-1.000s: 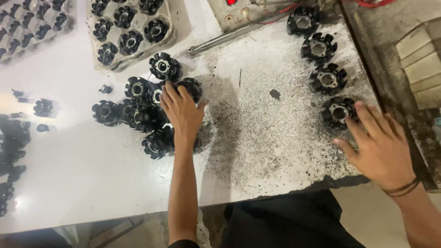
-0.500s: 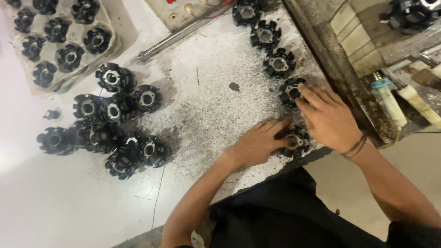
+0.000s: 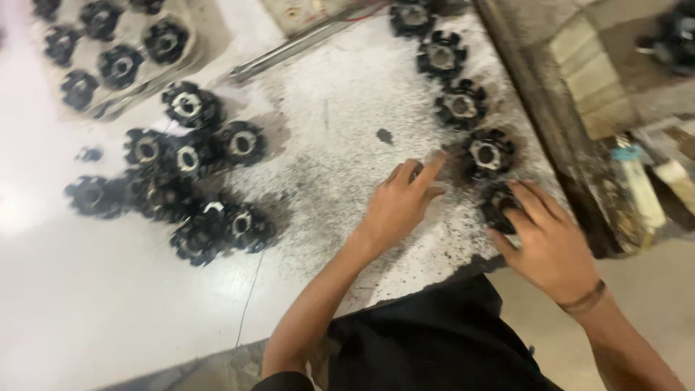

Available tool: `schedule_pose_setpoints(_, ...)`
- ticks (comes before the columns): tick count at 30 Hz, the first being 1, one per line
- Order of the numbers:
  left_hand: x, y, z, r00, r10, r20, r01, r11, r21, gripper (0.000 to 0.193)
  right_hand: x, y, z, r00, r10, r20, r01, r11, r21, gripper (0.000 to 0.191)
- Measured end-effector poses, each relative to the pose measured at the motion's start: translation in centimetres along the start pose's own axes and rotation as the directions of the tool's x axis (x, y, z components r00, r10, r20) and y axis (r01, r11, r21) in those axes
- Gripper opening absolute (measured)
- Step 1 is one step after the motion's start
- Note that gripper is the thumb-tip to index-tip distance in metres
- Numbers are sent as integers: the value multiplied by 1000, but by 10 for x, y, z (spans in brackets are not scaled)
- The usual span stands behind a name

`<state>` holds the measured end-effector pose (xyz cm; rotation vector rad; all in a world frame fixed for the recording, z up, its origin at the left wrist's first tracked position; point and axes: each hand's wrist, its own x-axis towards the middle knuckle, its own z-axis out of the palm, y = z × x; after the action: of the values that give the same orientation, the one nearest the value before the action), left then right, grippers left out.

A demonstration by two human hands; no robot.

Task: The person arranges black rotor hub assemblies on the workbench and in a plastic tray, then uses a soldering iron to touch the center of each hub one at a time, working through rows of parts laid out on the bench.

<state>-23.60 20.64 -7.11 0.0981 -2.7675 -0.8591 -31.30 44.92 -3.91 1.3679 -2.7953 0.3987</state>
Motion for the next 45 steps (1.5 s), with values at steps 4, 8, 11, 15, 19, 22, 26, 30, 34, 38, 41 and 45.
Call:
schedule_pose_setpoints(4,-91,-39,-93,895,-87,-437,264,893,364,46,17,-19,-22,994,-107,-12,99,958,-269,55)
schedule_pose_setpoints(8,-152,-73,-133,784,-298,-545,568,698,436,51,44,-53,-26,963,-268,-13,248,909,-336,49)
schedule_pose_setpoints(11,-168,-95,-133,748,-349,-564,598,723,346,39,71,-89,-16,907,-419,-42,400,888,-228,49)
schedule_pose_setpoints(15,-176,-108,-144,775,-331,-539,547,778,308,34,105,-132,-7,822,-558,-116,560,829,-21,44)
schedule_pose_setpoints(19,-169,-90,-142,920,-109,-376,220,939,266,29,130,-170,11,711,-689,-139,703,695,149,49)
schedule_pose_setpoints(22,-159,-79,-119,968,-11,-252,88,951,298,30,140,-187,37,662,-747,57,744,664,74,67)
schedule_pose_setpoints(26,-173,-99,-112,878,-241,-414,395,853,342,50,139,-174,63,719,-662,210,668,742,55,56)
schedule_pose_setpoints(30,-191,-115,-135,777,-452,-439,621,666,413,45,170,-143,80,785,-588,195,616,772,-154,47)
schedule_pose_setpoints(34,-166,-105,-152,919,-310,-242,342,934,105,39,229,-119,88,867,-491,82,498,854,-149,45)
schedule_pose_setpoints(38,-90,-102,-129,998,52,39,-54,997,50,42,266,-112,84,876,-443,189,474,863,-175,38)
schedule_pose_setpoints(41,-43,-118,-104,988,141,-68,-147,986,-82,46,242,-104,65,846,-515,136,532,829,-169,44)
schedule_pose_setpoints(45,10,-158,-80,956,-99,-277,81,994,-74,55,184,-94,49,877,-473,84,474,880,4,52)
